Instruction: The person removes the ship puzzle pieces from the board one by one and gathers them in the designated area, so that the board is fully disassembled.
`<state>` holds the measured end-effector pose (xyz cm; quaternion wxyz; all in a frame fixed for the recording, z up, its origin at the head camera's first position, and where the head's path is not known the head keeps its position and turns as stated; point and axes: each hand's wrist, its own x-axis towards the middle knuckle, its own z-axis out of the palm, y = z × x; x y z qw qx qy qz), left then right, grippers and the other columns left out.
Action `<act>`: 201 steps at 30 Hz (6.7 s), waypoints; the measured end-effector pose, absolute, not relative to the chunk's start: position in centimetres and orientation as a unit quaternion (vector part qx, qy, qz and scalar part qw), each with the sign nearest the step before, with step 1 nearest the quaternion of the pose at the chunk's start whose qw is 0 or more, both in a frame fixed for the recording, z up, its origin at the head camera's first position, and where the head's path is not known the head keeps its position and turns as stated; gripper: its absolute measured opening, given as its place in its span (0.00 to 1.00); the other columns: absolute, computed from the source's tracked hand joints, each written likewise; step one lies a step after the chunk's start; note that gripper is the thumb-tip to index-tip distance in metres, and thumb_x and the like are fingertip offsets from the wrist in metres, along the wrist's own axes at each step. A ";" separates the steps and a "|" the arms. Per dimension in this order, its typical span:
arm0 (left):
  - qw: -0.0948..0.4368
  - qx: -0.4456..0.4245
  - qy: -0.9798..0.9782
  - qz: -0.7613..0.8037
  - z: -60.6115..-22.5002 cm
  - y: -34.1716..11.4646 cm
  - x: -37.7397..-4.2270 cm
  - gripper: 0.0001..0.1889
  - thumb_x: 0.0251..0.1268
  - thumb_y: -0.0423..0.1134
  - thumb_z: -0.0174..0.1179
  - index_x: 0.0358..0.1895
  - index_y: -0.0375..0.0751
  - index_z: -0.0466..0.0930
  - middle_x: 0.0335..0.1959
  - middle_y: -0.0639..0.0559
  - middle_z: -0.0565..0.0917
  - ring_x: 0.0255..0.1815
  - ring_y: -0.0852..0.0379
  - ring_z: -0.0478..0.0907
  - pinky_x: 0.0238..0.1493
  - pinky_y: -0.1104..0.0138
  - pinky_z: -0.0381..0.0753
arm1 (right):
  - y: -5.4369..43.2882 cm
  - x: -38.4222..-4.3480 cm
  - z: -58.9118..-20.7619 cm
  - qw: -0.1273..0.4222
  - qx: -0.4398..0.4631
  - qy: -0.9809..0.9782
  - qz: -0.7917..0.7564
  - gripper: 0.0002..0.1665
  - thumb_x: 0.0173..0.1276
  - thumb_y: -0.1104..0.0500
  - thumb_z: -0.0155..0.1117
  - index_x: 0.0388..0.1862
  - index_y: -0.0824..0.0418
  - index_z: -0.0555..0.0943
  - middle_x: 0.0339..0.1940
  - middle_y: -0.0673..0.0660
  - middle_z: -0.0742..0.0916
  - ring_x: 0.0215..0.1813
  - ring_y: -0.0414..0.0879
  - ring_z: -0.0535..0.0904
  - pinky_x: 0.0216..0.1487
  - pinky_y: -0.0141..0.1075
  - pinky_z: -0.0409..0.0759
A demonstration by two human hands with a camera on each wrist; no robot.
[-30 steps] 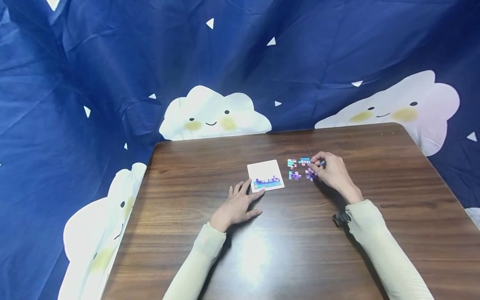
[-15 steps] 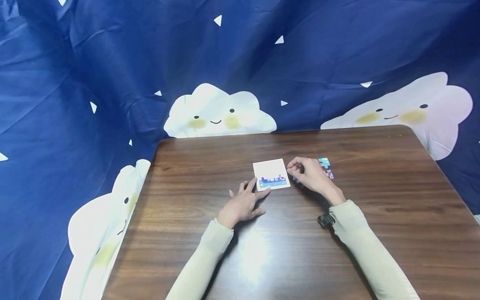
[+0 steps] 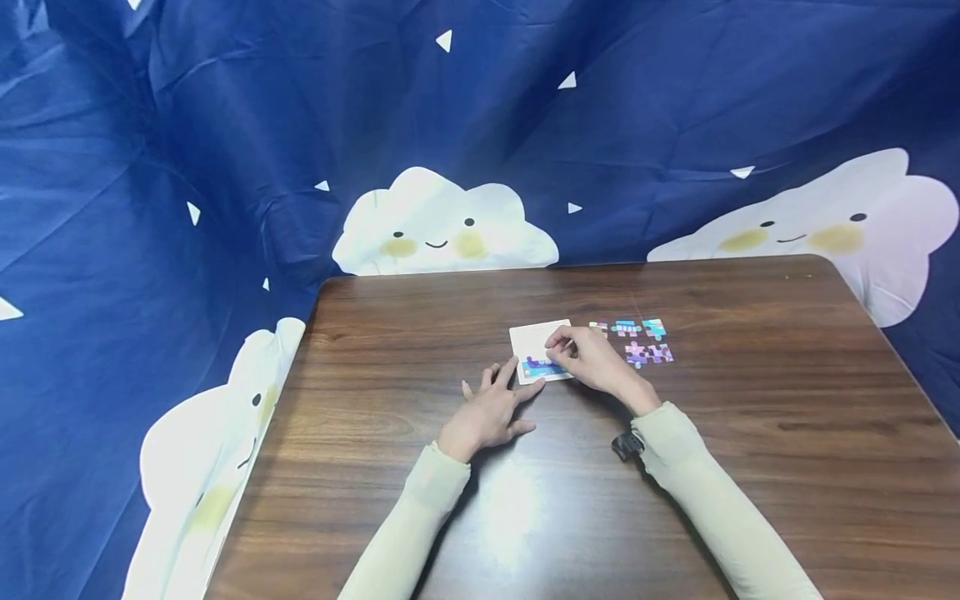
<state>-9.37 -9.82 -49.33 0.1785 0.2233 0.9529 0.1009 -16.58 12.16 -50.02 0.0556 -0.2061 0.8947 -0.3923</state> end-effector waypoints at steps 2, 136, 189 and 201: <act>0.180 0.223 0.953 0.101 -49.3 -9.7 -9.4 0.38 0.71 0.59 0.64 0.81 0.72 0.60 0.88 0.43 0.46 0.83 0.31 0.53 0.65 0.20 0.64 | 11.8 -16.6 -50.2 0.058 -0.209 0.894 -0.392 0.07 0.73 0.62 0.65 0.45 0.65 0.86 0.36 0.57 0.90 0.38 0.45 0.84 0.47 0.43 0.85; 0.200 0.217 0.950 0.101 -49.2 -9.4 -9.4 0.39 0.72 0.58 0.63 0.82 0.74 0.55 0.88 0.43 0.45 0.85 0.31 0.48 0.67 0.18 0.58 | 19.4 -12.7 -50.6 0.048 -0.174 0.919 -0.351 0.06 0.65 0.65 0.74 0.40 0.62 0.87 0.31 0.53 0.88 0.32 0.39 0.79 0.37 0.29 0.77; 0.200 0.215 0.951 0.095 -49.2 -9.6 -9.5 0.39 0.71 0.59 0.63 0.82 0.75 0.56 0.88 0.44 0.46 0.85 0.31 0.50 0.67 0.19 0.61 | 14.1 -16.4 -49.0 0.051 -0.211 0.908 -0.359 0.10 0.75 0.61 0.66 0.50 0.64 0.86 0.38 0.56 0.90 0.40 0.47 0.84 0.47 0.43 0.81; 0.197 0.215 0.952 0.089 -49.3 -9.6 -9.6 0.39 0.71 0.60 0.63 0.82 0.75 0.56 0.88 0.44 0.46 0.84 0.31 0.51 0.66 0.19 0.63 | 12.9 -16.9 -49.7 0.078 -0.224 0.910 -0.341 0.11 0.73 0.64 0.64 0.50 0.66 0.87 0.43 0.60 0.91 0.45 0.51 0.85 0.52 0.49 0.85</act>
